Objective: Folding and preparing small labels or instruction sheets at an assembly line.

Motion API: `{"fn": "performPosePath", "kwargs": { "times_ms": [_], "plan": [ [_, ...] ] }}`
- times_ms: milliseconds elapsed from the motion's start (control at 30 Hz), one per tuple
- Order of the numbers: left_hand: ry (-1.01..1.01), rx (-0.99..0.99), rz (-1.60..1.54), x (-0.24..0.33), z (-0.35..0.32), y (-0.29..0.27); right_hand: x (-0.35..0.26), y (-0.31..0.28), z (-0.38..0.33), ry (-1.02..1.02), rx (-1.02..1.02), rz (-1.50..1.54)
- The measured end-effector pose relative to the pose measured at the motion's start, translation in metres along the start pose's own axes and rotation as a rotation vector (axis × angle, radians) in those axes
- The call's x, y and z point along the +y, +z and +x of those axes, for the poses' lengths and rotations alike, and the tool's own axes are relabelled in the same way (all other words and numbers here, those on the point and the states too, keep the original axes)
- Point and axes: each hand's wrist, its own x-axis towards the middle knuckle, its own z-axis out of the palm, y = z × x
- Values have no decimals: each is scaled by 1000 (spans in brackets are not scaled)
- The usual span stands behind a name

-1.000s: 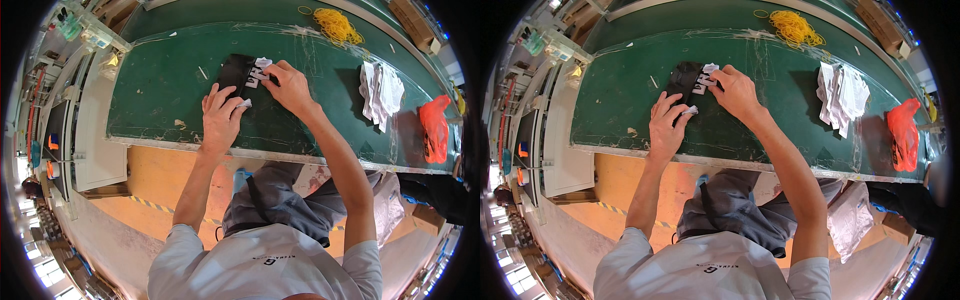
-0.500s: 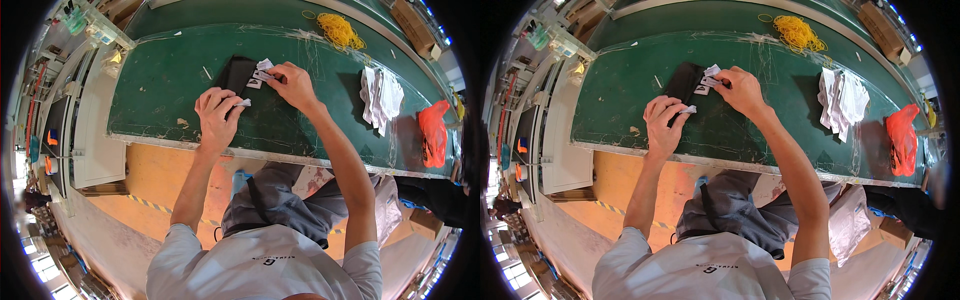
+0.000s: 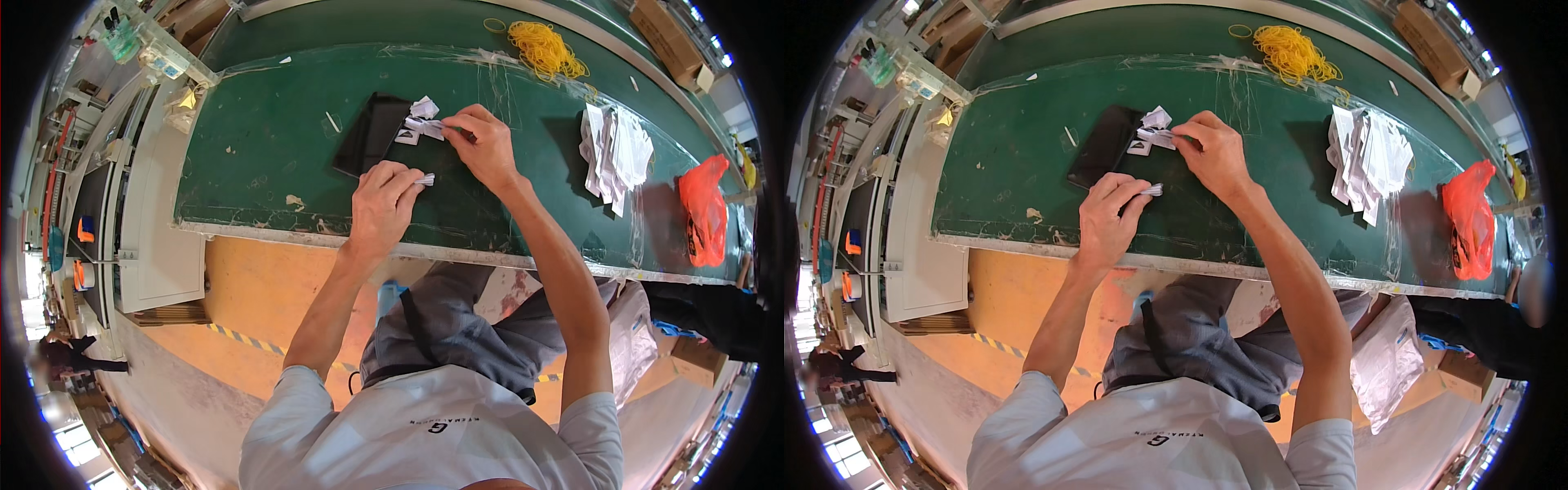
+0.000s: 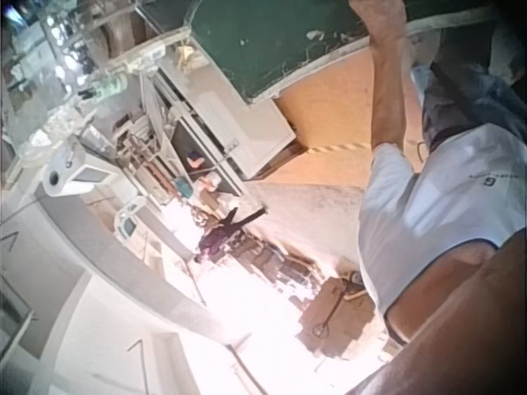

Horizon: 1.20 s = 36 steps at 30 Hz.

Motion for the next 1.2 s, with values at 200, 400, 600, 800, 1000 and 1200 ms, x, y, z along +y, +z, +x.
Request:
{"fn": "performPosePath", "kwargs": {
  "times_ms": [200, 400, 600, 800, 1000, 1200],
  "plan": [
    [-3, -41, -9, -2, -1, -2, -19, -13, -14, -2, 89, 78],
    [7, -68, -26, -2, 2, -1, -38, -25, -34, 462, -113, 458],
    [30, -79, -23, -2, 2, 0, -39, -27, -23, 628, -328, 699],
    [45, -64, -25, -4, 3, 1, -44, -20, -18, 510, -536, 349],
    [67, -50, -12, -2, 5, 0, -43, -20, -26, 604, -469, 539],
    [-56, -73, -81, -2, 3, 2, -43, -20, -22, 493, -483, 447]
  ]
}}
